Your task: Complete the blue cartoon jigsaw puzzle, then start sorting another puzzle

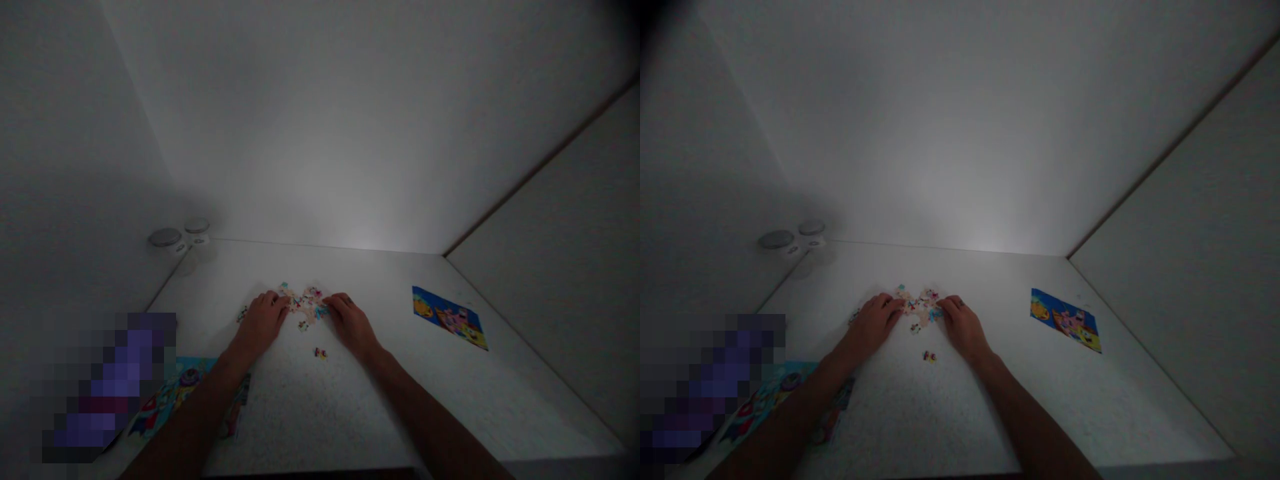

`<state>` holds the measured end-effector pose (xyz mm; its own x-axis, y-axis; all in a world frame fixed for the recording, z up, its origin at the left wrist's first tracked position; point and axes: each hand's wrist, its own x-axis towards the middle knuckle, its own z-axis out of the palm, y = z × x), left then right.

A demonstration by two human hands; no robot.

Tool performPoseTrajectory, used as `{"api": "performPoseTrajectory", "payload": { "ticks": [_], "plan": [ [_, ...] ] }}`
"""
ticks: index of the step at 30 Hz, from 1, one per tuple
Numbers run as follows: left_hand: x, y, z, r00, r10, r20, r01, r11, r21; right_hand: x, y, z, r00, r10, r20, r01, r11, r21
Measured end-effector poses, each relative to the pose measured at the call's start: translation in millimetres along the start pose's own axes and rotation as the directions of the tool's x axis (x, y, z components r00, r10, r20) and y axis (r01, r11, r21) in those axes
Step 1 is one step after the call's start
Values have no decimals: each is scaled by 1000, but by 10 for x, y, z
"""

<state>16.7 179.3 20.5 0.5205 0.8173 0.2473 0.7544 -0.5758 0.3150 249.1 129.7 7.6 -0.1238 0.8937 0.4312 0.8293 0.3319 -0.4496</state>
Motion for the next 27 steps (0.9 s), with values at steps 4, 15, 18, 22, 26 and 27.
{"api": "performPoseTrajectory", "payload": {
  "ticks": [4, 15, 18, 22, 26, 27],
  "plan": [
    [16, -24, 30, 1000, -8, -29, 6, 996, -84, -6, -25, -10, 995, -97, 1, 96, 995, 2],
    [35, -263, -195, 987, -119, -105, 90, 965, -246, 217, -192, 125, 964, -38, 264, 86, 981, -174],
    [3, -351, -279, 992, -114, -48, 102, 974, -203, 357, -220, 171, 966, -40, 254, 81, 985, -152],
    [-94, -450, -396, 991, -132, 25, 134, 983, -123, 420, -212, 212, 968, -37, 248, 77, 985, -151],
    [-168, -460, -449, 988, -55, 146, 70, 992, -101, 411, -201, 226, 968, 10, 252, 33, 985, -167],
    [-167, -446, -440, 985, -38, 169, 55, 993, -100, 415, -204, 225, 970, 27, 242, 17, 984, -175]
  ]
}}
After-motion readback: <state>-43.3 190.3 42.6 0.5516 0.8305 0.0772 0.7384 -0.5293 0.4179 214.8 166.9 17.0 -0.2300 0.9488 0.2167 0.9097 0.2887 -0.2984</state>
